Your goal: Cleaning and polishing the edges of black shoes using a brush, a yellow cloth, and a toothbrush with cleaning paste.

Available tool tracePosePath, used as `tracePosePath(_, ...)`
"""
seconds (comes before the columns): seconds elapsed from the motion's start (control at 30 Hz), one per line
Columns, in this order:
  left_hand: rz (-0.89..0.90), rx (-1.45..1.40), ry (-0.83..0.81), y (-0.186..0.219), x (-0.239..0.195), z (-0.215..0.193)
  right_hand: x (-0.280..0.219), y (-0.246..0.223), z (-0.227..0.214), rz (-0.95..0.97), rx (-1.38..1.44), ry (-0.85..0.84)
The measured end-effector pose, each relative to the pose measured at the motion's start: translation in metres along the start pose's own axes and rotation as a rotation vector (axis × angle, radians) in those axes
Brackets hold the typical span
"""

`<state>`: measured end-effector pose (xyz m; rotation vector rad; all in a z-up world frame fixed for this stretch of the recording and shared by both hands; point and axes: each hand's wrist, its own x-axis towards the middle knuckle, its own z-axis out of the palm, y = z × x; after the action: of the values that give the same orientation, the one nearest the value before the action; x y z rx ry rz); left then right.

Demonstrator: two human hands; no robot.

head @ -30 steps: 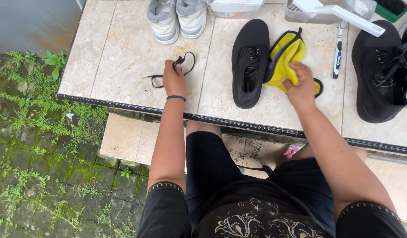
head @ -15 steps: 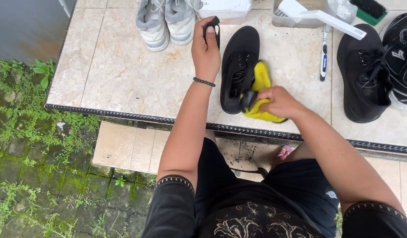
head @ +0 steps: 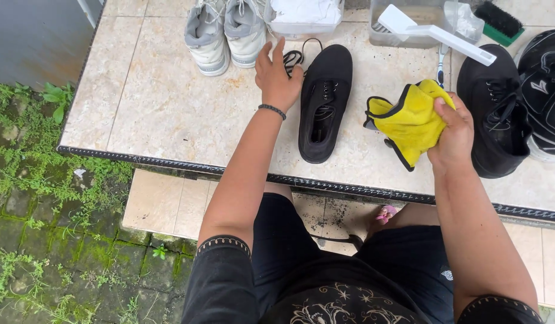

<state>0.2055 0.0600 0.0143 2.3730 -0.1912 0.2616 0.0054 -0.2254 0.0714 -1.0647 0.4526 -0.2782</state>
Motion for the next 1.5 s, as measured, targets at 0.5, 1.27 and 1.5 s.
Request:
tracePosePath(0.5,0.067,-0.622,-0.315,0.016,-0.078,0.008,0.081,0.086,0.033,-0.416,-0.899,-0.288)
tracePosePath(1.27,0.327,-0.657,-0.165,0.017,-0.003,0.068,0.08,0.069,0.061,-0.562,-0.76,-0.422)
tracePosePath(1.5,0.275,-0.989,0.005,0.006,-0.006,0.084,0.113,0.09,0.022,-0.514,-0.558,-0.155)
